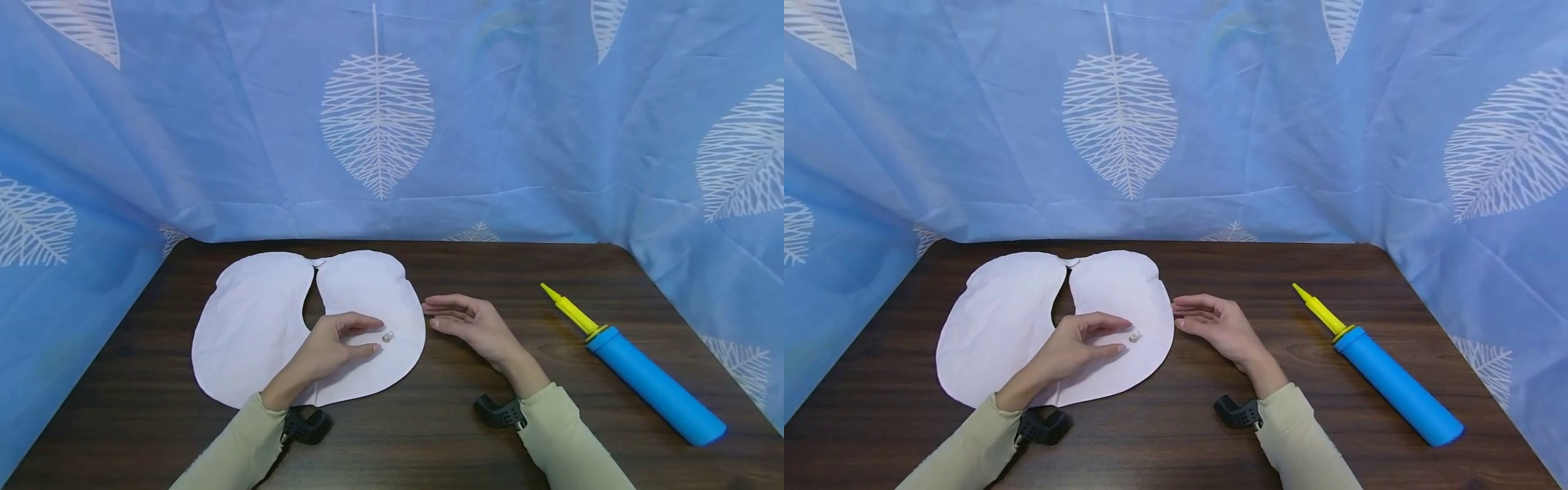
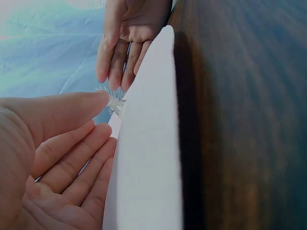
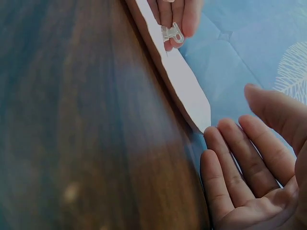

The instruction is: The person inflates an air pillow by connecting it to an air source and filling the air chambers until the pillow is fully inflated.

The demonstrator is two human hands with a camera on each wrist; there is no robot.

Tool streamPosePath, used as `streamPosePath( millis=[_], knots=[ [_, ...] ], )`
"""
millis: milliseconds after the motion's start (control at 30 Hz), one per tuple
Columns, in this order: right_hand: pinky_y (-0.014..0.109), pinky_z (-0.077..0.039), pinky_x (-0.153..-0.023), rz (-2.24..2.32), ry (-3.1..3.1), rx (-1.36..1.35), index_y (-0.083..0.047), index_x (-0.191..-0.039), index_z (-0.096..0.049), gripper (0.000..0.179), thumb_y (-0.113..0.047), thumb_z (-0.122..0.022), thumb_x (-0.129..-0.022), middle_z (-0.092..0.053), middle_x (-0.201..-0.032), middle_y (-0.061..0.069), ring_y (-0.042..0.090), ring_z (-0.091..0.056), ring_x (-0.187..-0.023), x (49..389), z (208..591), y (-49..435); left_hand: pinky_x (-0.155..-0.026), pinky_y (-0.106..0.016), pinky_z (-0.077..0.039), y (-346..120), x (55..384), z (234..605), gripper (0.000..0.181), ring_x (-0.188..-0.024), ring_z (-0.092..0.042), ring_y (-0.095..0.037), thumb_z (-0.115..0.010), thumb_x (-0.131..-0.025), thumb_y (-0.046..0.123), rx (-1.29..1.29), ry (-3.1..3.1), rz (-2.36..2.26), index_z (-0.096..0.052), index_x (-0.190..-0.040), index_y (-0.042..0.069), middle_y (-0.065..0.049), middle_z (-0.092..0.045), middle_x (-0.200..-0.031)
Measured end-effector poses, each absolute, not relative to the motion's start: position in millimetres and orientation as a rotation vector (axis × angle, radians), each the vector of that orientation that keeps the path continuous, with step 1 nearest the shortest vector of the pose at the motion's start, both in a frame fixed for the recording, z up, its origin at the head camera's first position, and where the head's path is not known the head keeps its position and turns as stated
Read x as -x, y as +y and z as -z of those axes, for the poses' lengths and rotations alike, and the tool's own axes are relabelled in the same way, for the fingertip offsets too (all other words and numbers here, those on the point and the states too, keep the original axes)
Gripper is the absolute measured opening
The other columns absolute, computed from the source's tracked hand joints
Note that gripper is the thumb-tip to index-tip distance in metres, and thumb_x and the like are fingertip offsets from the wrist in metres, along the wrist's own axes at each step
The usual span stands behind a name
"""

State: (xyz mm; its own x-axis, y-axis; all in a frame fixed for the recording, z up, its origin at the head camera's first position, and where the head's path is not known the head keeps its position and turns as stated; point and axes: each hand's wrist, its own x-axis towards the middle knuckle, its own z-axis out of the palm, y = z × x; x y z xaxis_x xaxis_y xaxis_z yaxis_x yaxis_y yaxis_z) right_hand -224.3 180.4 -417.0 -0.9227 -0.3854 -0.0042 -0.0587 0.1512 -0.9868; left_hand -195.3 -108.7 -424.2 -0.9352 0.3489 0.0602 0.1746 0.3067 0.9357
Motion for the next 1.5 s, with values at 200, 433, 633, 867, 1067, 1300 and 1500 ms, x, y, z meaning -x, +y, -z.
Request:
streamPosePath(
  millis=[200, 433, 633, 867, 1067, 1300, 1500],
  knots=[
    [0.029, -0.053, -0.091, 1.845, 2.161, 0.444, -0.006, -0.13, -0.059, 0.049, -0.02, -0.075, -0.085, -0.063, -0.129, 0.009, 0.024, -0.06, -0.12, 223, 417, 178, -0.1, -0.037, -0.047, -108, 193, 422, 0.035, -0.112, -0.063, -0.01, -0.08, -0.078, 0.015, -0.425, 2.417, -1.686, -0.072, -0.112, 0.021, 0.009, -0.07, -0.114],
    [0.028, -0.052, -0.091, 1.86, 2.156, 0.454, -0.004, -0.129, -0.059, 0.05, -0.019, -0.076, -0.084, -0.064, -0.127, 0.011, 0.026, -0.061, -0.118, 221, 416, 177, -0.098, -0.036, -0.048, -106, 192, 423, 0.035, -0.111, -0.064, -0.013, -0.08, -0.078, 0.011, -0.519, 2.442, -1.704, -0.073, -0.112, 0.017, 0.002, -0.07, -0.115],
    [0.029, -0.052, -0.091, 1.873, 2.145, 0.46, -0.005, -0.128, -0.06, 0.049, -0.019, -0.076, -0.084, -0.065, -0.126, 0.012, 0.026, -0.062, -0.117, 221, 416, 177, -0.098, -0.042, -0.048, -105, 191, 423, 0.035, -0.113, -0.064, -0.017, -0.081, -0.078, 0.012, -0.55, 2.459, -1.72, -0.073, -0.111, 0.016, 0.0, -0.071, -0.114],
    [0.027, -0.051, -0.092, 1.866, 2.153, 0.455, -0.008, -0.126, -0.062, 0.048, -0.022, -0.077, -0.083, -0.066, -0.125, 0.008, 0.025, -0.062, -0.117, 221, 417, 174, -0.098, -0.042, -0.048, -104, 191, 424, 0.034, -0.112, -0.064, -0.016, -0.081, -0.077, 0.013, -0.535, 2.468, -1.716, -0.073, -0.111, 0.017, 0.0, -0.071, -0.113],
    [0.027, -0.051, -0.093, 1.85, 2.159, 0.478, -0.009, -0.125, -0.064, 0.046, -0.022, -0.077, -0.083, -0.066, -0.124, 0.008, 0.025, -0.062, -0.117, 220, 416, 170, -0.097, -0.039, -0.049, -102, 190, 422, 0.034, -0.11, -0.065, -0.014, -0.08, -0.078, 0.01, -0.516, 2.477, -1.709, -0.073, -0.11, 0.017, 0.001, -0.071, -0.112],
    [0.026, -0.051, -0.093, 1.814, 2.198, 0.463, -0.013, -0.122, -0.066, 0.042, -0.024, -0.078, -0.082, -0.068, -0.122, 0.006, 0.022, -0.063, -0.115, 221, 416, 168, -0.096, -0.04, -0.049, -101, 190, 422, 0.032, -0.11, -0.064, -0.013, -0.08, -0.078, 0.011, -0.529, 2.534, -1.671, -0.074, -0.109, 0.018, 0.004, -0.072, -0.11],
    [0.025, -0.051, -0.092, 1.768, 2.236, 0.503, -0.014, -0.122, -0.066, 0.041, -0.023, -0.077, -0.083, -0.068, -0.122, 0.006, 0.023, -0.063, -0.114, 221, 416, 166, -0.097, -0.039, -0.048, -101, 191, 424, 0.033, -0.11, -0.063, -0.012, -0.081, -0.077, 0.014, -0.509, 2.556, -1.671, -0.074, -0.108, 0.02, 0.005, -0.071, -0.11]
  ],
)
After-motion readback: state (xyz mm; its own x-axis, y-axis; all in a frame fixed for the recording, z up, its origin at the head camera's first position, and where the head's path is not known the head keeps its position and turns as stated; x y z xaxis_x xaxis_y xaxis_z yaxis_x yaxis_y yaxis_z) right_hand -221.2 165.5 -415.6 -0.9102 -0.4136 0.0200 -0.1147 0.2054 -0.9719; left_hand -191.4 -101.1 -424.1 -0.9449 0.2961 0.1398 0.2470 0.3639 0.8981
